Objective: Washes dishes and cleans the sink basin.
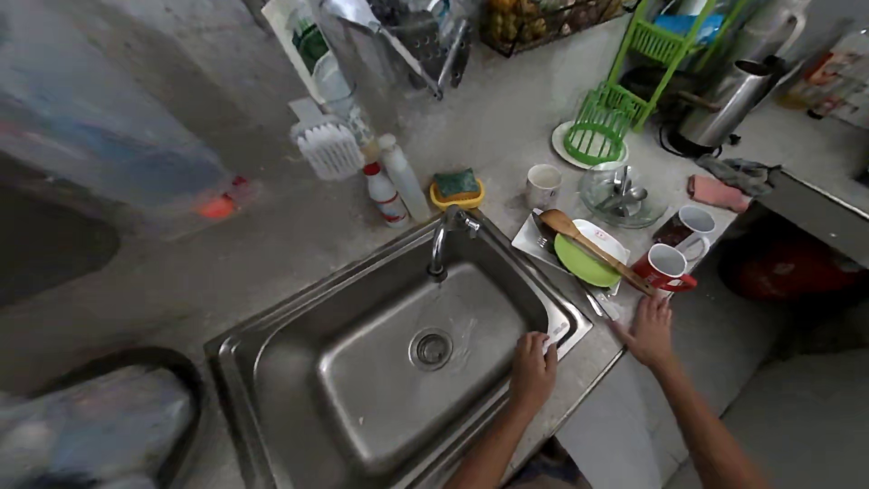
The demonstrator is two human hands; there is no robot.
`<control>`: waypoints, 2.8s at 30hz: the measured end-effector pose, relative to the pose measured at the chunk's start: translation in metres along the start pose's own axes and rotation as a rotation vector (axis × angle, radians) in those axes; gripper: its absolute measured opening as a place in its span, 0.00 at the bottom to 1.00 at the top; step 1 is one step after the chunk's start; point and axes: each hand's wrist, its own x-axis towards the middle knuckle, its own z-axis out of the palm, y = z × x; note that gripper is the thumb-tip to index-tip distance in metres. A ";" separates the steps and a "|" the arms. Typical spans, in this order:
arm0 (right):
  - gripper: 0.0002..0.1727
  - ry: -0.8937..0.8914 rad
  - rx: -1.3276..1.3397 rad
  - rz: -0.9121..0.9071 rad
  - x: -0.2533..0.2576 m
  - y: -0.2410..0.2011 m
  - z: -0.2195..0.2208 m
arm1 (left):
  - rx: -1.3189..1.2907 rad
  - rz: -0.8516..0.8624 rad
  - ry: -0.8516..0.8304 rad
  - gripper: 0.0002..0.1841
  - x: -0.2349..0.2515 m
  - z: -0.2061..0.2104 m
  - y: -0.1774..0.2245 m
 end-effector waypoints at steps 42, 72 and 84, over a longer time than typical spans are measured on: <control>0.36 -0.564 2.192 0.696 -0.004 -0.362 0.040 | -1.436 -0.489 0.826 0.39 0.064 -0.140 -0.018; 0.60 -0.070 0.220 -0.380 -0.074 -0.101 0.006 | -1.103 -0.873 0.400 0.27 0.039 -0.101 -0.054; 0.34 -0.637 1.472 0.370 -0.027 -0.316 0.063 | -1.480 -0.573 0.625 0.28 0.069 -0.143 -0.033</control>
